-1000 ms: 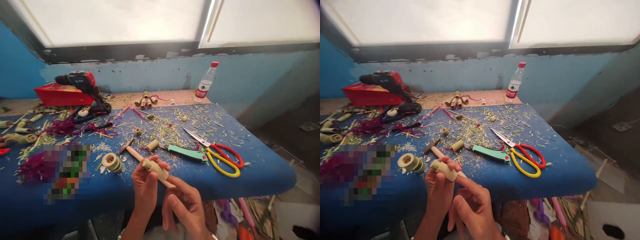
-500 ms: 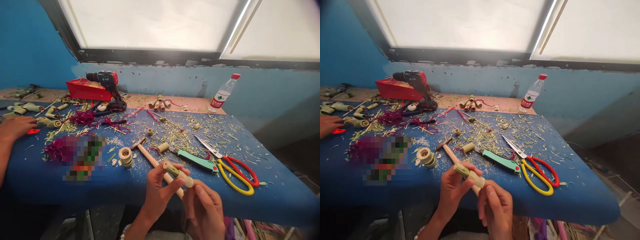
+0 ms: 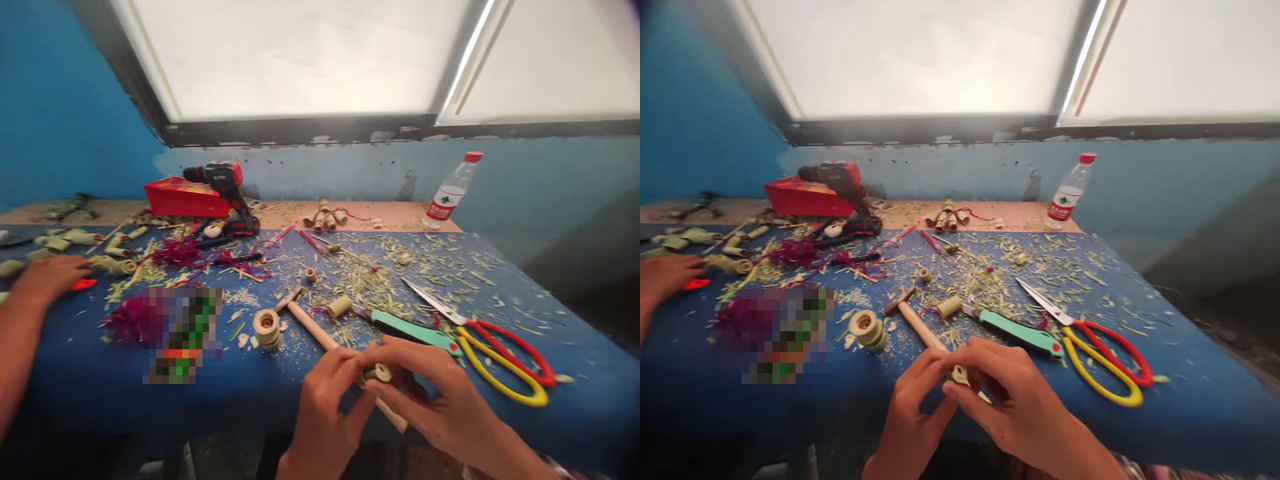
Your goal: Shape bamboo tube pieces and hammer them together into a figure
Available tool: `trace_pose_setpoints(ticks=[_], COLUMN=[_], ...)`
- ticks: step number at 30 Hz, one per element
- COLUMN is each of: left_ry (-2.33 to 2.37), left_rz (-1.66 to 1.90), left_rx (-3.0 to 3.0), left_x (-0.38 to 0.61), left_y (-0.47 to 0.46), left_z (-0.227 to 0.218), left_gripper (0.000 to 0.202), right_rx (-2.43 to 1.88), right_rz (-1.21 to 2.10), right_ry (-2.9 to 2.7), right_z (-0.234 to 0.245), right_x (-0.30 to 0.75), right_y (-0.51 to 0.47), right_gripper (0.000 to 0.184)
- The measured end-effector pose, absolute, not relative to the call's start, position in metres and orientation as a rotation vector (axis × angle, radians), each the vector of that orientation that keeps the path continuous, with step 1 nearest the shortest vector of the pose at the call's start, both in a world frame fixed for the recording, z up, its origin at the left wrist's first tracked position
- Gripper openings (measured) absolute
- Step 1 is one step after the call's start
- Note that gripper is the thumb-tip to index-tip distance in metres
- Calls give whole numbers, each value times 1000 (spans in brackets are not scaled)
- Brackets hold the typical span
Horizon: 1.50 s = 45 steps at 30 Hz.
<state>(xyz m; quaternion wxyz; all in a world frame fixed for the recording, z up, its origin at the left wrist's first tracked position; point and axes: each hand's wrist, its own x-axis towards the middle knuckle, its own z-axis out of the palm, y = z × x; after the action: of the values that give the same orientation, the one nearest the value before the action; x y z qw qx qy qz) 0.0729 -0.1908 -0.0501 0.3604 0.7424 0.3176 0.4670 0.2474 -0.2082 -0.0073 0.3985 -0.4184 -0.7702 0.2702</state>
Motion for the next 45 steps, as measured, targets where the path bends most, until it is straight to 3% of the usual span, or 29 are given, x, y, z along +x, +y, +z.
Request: trace_pose_setpoints(ticks=[4, 7, 12, 15, 23, 27, 45], left_ry=[918, 992, 1459, 1652, 1517, 1443, 1268], left_rz=[1145, 1179, 1830, 1608, 1348, 1360, 1536], left_rx=[2070, 2146, 1704, 1734, 1918, 1878, 1810], left_x=[55, 37, -3, -24, -23, -21, -20], left_y=[-197, -202, -193, -175, -155, -148, -140], left_z=[-47, -39, -30, -35, -50, -53, -78], left_gripper=[44, 44, 24, 22, 35, 25, 31], right_rx=[-997, -991, -958, -925, -785, -771, -782], right_rz=[679, 553, 643, 745, 712, 647, 524], right_ry=[-2054, -1946, -1956, -2051, -2183, -2280, -2473], right_z=[13, 32, 36, 25, 16, 13, 19], right_x=[247, 244, 219, 196, 162, 159, 147], right_y=[-193, -178, -141, -120, -102, -99, -94], right_gripper=[13, 10, 15, 18, 12, 12, 11])
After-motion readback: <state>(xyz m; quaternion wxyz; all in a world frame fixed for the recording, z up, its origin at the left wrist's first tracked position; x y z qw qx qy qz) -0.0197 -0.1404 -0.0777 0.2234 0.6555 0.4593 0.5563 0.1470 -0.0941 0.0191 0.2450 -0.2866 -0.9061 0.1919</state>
